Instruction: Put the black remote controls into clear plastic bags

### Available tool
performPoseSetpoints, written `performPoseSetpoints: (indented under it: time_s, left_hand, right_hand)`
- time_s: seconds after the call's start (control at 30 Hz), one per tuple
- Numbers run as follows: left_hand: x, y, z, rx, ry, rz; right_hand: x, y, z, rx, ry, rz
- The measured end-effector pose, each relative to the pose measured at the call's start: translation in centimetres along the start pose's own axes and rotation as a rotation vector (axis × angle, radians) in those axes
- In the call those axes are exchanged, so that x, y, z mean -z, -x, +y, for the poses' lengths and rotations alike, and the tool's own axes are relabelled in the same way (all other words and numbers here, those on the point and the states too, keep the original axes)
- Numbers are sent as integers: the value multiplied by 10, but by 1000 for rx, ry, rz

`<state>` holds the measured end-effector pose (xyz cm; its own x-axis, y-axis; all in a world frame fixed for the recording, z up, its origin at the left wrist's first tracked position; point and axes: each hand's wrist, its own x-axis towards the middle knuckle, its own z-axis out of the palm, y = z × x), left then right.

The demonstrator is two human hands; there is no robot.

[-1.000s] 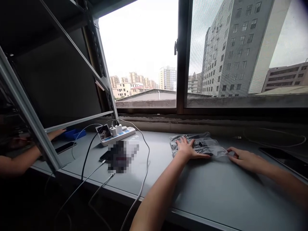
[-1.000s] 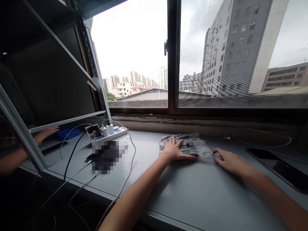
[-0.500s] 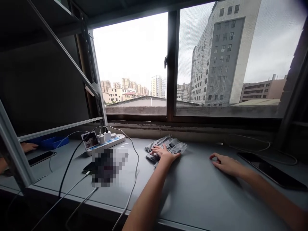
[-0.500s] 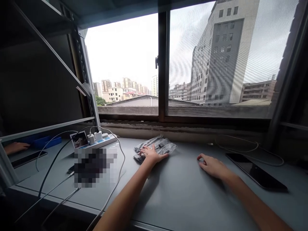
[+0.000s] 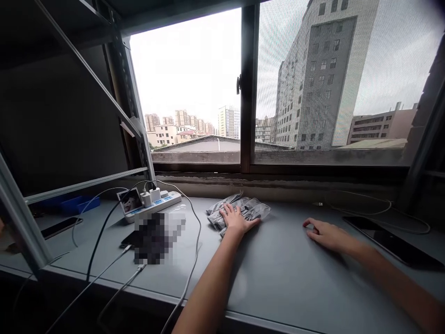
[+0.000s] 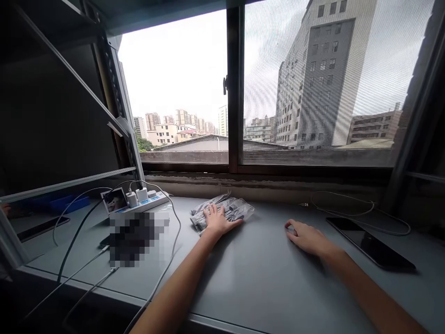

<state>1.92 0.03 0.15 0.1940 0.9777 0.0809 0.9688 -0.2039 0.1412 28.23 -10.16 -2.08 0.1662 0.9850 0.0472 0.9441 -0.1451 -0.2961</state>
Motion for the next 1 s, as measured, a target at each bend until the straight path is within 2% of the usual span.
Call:
performPoseSetpoints:
  time_s: [0.13, 0.23, 0.57, 0.7, 0.83, 1.0]
  left_hand:
    - [0, -5, -6, -132, 62, -30]
    - [1, -9, -10, -179, 92, -39]
    - [2, -30, -15, -43, 73, 1]
    - [2, -32, -20, -8, 113, -35]
    - [7, -28, -21, 24, 63, -82]
    - [16, -25, -18, 138, -16, -138]
  right_hand:
    - [-1, 0, -2, -7, -3, -4]
    - [-1, 0, -3, -3, -2, -15]
    - [-3, 1, -2, 11, 19, 17]
    - [-10, -3, 10, 31, 3, 20]
    - [-19, -11, 28, 47, -4, 3]
    - [-24, -18, 39, 50, -53, -3]
